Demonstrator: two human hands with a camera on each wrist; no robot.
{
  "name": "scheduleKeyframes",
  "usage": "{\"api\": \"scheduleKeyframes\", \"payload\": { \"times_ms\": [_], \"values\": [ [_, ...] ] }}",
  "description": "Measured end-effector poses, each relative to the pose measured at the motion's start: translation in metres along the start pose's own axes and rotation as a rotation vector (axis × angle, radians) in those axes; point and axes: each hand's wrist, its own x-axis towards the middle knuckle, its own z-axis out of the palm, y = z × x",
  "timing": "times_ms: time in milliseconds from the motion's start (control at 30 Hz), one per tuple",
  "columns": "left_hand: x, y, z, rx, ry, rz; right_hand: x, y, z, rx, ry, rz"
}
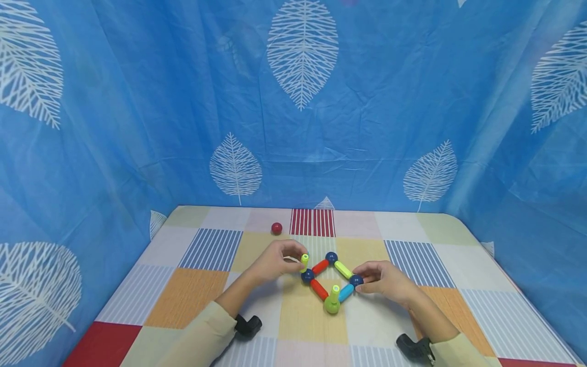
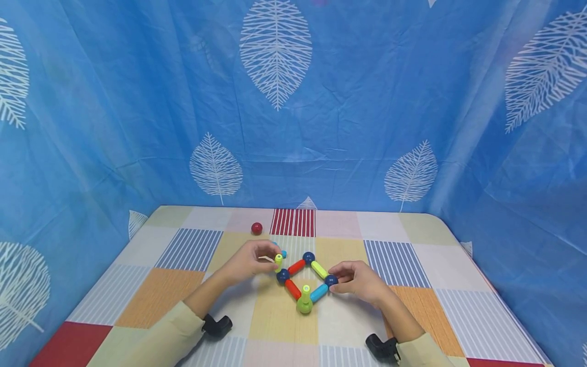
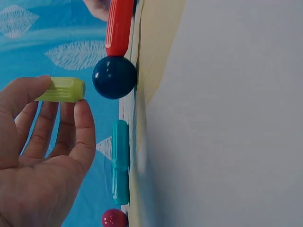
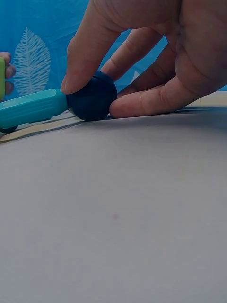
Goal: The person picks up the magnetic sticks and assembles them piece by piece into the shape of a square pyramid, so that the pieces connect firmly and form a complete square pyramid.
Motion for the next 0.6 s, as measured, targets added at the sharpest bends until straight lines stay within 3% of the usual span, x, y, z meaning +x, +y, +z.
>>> {"api": "scheduleKeyframes", "payload": {
  "times_ms": [600],
  "values": [
    [0.006, 0.004, 0.011, -0.016, -0.035, -0.035, 0.001, 0.000, 0.001, 0.010, 0.008, 0.015]
  ]
}}
